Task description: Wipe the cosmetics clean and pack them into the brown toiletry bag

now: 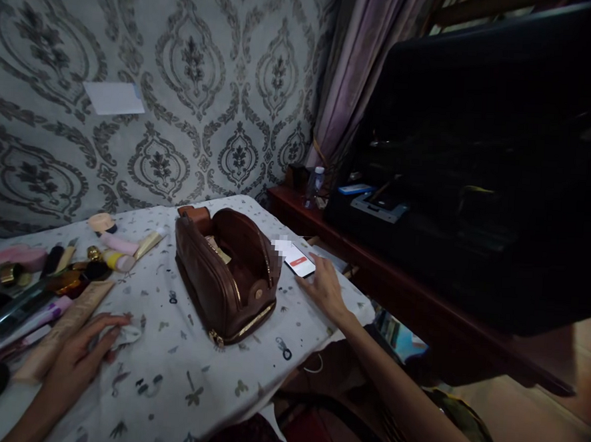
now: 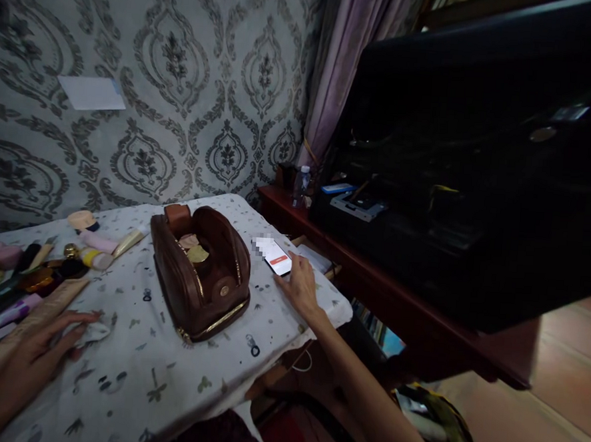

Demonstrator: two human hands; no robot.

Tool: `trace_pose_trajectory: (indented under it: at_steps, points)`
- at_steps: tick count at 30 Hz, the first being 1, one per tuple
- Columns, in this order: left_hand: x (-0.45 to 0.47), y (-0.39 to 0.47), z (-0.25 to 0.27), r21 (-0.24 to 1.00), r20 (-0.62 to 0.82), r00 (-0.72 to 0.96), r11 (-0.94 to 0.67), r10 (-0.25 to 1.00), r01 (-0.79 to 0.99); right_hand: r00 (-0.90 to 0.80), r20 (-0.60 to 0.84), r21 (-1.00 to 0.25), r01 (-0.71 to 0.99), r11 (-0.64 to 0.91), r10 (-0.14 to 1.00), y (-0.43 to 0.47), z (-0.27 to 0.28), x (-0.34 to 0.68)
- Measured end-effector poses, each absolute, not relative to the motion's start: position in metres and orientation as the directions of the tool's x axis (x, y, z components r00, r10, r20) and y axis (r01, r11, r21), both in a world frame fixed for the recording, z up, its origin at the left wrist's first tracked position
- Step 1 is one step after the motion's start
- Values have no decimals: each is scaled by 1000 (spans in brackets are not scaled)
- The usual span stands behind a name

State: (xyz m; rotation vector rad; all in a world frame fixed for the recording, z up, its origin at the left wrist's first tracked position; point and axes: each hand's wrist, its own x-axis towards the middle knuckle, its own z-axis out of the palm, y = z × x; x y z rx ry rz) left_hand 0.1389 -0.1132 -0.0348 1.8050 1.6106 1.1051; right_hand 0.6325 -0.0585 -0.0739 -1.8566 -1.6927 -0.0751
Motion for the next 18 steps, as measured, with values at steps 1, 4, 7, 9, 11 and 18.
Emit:
trace_pose_trajectory:
  at_steps: [1,4,7,9,11,18]
  points:
    - [139,-114,-35,787,253,-14,-197,967,584,179,442,-386,922,6,879,-57,-75,633]
    - [139,-114,-35,781,253,1,-204,968,590,187,446,-376,927,-6,875,-52,-78,636]
    - [136,-113,-38,775,250,15,-209,968,596,177,476,-374,927,16,861,-49,-79,639]
    - [133,-111,-42,782,236,29,-207,971,588,173,492,-369,929,24,853,-49,-81,639]
    - [131,-110,-46,796,217,40,-200,975,571,179,502,-368,930,21,846,-49,-84,639]
    - [137,-114,-22,835,193,-47,-139,980,532,131,620,-353,927,126,774,-54,-62,633]
